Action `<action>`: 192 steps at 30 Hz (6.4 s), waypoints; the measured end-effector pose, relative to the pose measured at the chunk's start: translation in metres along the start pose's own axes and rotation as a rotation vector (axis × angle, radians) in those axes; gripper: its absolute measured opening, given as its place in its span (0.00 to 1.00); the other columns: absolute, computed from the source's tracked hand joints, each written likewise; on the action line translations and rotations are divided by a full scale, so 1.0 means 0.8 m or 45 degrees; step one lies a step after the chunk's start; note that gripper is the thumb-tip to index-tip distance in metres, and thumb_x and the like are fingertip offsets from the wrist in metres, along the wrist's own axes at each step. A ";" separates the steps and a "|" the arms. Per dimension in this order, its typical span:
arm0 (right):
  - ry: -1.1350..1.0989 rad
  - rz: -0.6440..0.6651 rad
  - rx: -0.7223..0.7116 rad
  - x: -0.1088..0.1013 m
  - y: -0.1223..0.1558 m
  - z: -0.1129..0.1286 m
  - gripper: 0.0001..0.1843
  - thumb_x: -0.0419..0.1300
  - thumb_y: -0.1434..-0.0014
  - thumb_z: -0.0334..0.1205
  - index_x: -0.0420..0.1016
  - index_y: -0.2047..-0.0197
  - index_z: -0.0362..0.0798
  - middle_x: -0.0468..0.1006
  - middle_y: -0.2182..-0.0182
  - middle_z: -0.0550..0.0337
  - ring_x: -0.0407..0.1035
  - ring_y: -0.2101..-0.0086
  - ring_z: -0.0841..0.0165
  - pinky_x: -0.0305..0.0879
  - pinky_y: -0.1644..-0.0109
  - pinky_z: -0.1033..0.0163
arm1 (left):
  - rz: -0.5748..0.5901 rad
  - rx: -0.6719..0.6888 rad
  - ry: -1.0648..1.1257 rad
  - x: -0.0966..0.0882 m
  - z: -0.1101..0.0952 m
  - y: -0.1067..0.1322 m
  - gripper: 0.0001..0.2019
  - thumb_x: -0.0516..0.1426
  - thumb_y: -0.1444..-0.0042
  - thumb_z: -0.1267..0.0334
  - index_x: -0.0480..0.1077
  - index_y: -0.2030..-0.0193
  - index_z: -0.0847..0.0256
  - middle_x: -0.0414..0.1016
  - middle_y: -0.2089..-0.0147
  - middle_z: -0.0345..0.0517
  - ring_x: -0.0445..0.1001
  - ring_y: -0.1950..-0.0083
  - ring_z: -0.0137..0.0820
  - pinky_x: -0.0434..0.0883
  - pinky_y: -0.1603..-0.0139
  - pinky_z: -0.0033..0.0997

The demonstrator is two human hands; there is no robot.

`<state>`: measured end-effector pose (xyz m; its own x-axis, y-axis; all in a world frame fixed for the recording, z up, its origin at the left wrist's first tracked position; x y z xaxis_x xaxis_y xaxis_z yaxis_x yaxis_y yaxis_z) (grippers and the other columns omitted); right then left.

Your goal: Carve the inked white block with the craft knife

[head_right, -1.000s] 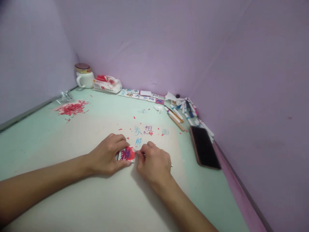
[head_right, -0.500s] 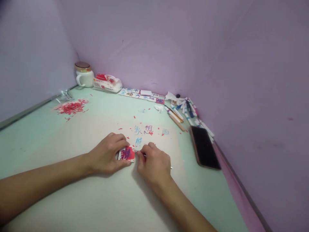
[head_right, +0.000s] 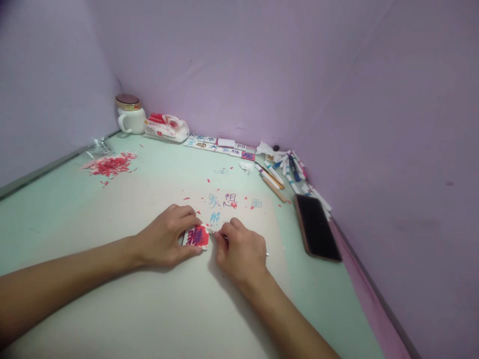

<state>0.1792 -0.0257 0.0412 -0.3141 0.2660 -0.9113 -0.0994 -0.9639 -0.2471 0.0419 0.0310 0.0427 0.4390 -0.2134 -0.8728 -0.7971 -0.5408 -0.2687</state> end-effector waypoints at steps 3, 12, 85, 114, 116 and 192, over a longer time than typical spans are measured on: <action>0.013 0.014 -0.004 0.000 0.001 0.001 0.11 0.55 0.43 0.39 0.71 0.75 0.48 0.70 0.75 0.64 0.60 0.78 0.75 0.44 0.75 0.66 | -0.002 -0.011 -0.001 -0.001 -0.001 0.000 0.14 0.60 0.50 0.52 0.70 0.64 0.62 0.69 0.64 0.47 0.69 0.63 0.36 0.64 0.57 0.41; 0.018 0.021 -0.005 0.000 0.002 0.002 0.11 0.55 0.44 0.40 0.71 0.76 0.48 0.70 0.75 0.65 0.59 0.78 0.75 0.44 0.75 0.66 | -0.018 -0.035 0.000 0.000 0.001 0.000 0.15 0.60 0.51 0.52 0.71 0.64 0.62 0.69 0.63 0.47 0.69 0.62 0.36 0.64 0.56 0.40; -0.130 -0.185 0.010 -0.008 0.025 -0.005 0.10 0.56 0.44 0.41 0.70 0.75 0.49 0.70 0.77 0.63 0.63 0.75 0.71 0.51 0.72 0.66 | -0.039 -0.015 0.118 -0.002 -0.003 0.003 0.14 0.62 0.52 0.55 0.71 0.63 0.63 0.69 0.63 0.48 0.68 0.62 0.36 0.67 0.55 0.40; -0.153 -0.276 -0.066 -0.020 0.015 -0.012 0.09 0.57 0.46 0.40 0.75 0.75 0.50 0.72 0.77 0.64 0.64 0.76 0.73 0.51 0.73 0.67 | -0.009 0.017 0.088 -0.001 -0.005 0.003 0.15 0.61 0.51 0.54 0.71 0.63 0.64 0.69 0.64 0.48 0.68 0.63 0.36 0.66 0.57 0.40; -0.152 -0.231 -0.101 -0.019 0.017 -0.008 0.09 0.57 0.47 0.39 0.75 0.76 0.50 0.71 0.78 0.64 0.64 0.76 0.73 0.51 0.73 0.67 | -0.005 0.018 0.097 -0.001 -0.005 0.003 0.15 0.61 0.51 0.54 0.71 0.63 0.64 0.69 0.63 0.48 0.68 0.63 0.36 0.66 0.56 0.40; 0.168 0.073 -0.065 -0.013 0.004 0.011 0.11 0.54 0.45 0.41 0.71 0.76 0.48 0.70 0.76 0.65 0.56 0.79 0.74 0.41 0.76 0.65 | 0.017 0.044 0.112 0.000 -0.008 0.002 0.14 0.60 0.51 0.56 0.72 0.62 0.64 0.69 0.60 0.50 0.69 0.59 0.38 0.67 0.54 0.43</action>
<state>0.1736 -0.0312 0.0526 -0.1908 0.2095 -0.9590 -0.0356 -0.9778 -0.2065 0.0435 0.0247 0.0446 0.4619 -0.2916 -0.8376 -0.8161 -0.5095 -0.2727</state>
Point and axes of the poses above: each hand's wrist, its own y-axis away from the middle knuckle, its own x-axis out of the palm, z = x × y, the point moved 6 cm from there along -y, towards the middle knuckle
